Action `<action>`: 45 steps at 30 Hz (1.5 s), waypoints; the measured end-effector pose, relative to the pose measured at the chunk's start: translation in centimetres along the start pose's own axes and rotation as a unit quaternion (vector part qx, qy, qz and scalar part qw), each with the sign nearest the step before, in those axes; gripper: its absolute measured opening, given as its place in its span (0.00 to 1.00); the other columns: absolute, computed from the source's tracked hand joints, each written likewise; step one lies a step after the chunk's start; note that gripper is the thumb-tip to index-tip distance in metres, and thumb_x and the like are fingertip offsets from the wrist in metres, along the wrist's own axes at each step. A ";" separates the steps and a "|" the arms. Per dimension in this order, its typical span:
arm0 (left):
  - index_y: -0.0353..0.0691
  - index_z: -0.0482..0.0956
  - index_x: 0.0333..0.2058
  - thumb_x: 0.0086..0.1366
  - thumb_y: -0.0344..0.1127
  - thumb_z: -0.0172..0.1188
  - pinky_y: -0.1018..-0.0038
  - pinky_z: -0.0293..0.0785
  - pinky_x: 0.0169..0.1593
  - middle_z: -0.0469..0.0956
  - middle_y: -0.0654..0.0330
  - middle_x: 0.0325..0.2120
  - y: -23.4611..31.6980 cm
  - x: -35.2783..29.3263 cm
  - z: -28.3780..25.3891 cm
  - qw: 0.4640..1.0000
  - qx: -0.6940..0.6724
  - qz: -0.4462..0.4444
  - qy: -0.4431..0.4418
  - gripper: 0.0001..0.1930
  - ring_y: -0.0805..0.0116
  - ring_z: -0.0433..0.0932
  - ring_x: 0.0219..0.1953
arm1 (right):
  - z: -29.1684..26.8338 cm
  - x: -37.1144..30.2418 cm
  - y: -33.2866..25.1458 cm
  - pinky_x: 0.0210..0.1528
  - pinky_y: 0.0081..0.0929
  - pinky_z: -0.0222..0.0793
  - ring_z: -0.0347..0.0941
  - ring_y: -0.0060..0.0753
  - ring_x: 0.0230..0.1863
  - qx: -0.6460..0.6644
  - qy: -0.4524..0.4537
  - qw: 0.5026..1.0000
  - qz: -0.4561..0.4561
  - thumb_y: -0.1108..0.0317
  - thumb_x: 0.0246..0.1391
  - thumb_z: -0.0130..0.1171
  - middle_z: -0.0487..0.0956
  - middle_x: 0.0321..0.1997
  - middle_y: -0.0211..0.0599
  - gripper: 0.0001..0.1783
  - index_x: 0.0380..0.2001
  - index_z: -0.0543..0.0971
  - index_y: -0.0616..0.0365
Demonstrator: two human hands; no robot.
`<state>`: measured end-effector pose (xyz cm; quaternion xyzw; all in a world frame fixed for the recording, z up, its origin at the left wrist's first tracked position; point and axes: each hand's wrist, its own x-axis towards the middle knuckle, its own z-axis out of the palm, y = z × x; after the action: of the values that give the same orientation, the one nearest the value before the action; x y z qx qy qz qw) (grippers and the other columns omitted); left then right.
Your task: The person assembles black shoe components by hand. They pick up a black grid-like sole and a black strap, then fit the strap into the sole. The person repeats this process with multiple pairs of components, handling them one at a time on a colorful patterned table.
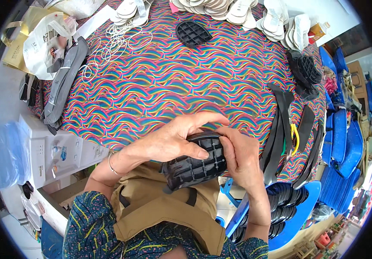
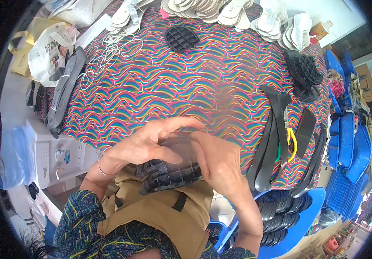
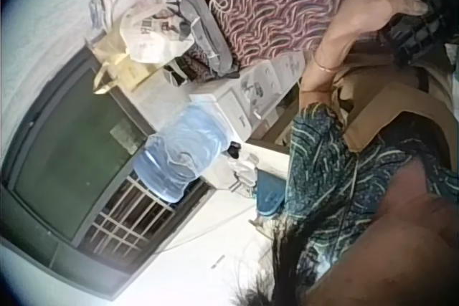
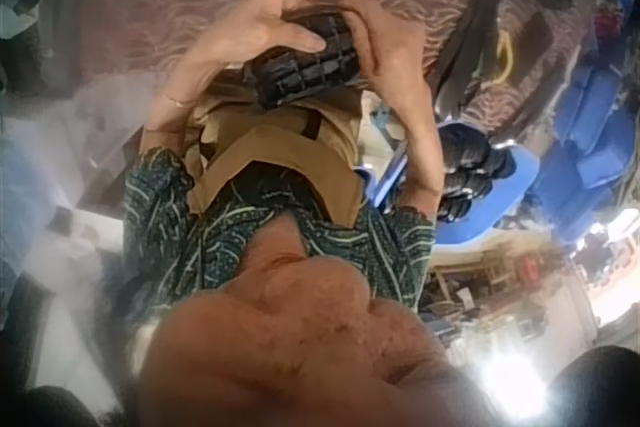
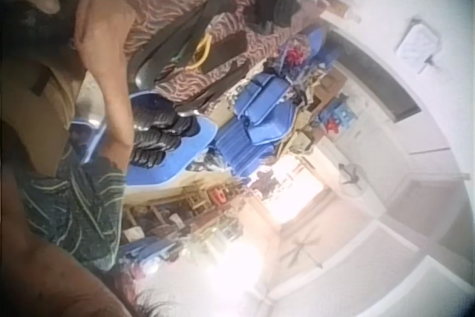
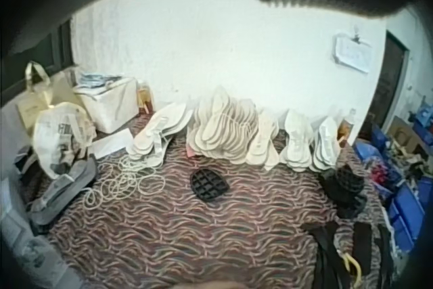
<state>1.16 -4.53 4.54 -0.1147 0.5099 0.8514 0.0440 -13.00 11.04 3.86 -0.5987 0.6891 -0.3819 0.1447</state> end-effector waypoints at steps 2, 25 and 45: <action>0.34 0.64 0.61 0.50 0.17 0.62 0.76 0.67 0.57 0.73 0.59 0.53 -0.6 0.3 0.1 0.999 0.004 0.032 0.032 0.37 0.73 0.72 0.53 | 1.0 -0.5 0.3 0.31 0.38 0.71 0.78 0.51 0.30 0.003 0.047 0.999 0.009 0.76 0.55 0.57 0.79 0.32 0.48 0.10 0.42 0.76 0.63; 0.35 0.62 0.61 0.55 0.19 0.64 0.79 0.76 0.44 0.80 0.57 0.43 -0.8 1.8 3.1 0.960 -0.003 0.199 0.198 0.35 0.74 0.80 0.41 | 3.6 -0.7 -0.5 0.45 0.25 0.71 0.77 0.28 0.41 0.109 0.287 0.937 0.164 0.65 0.69 0.41 0.81 0.41 0.42 0.18 0.49 0.76 0.67; 0.31 0.63 0.57 0.63 0.23 0.60 0.73 0.75 0.50 0.74 0.51 0.46 -2.1 3.9 2.5 0.828 0.171 0.421 0.328 0.25 0.65 0.78 0.47 | 7.3 -1.4 -1.2 0.63 0.29 0.63 0.70 0.33 0.59 0.512 0.330 0.762 0.222 0.68 0.67 0.45 0.73 0.59 0.46 0.23 0.60 0.66 0.72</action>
<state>-2.57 -1.54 2.92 -0.1523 0.6306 0.5986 -0.4699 -7.07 9.79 -0.52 -0.1031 0.5098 -0.8089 0.2740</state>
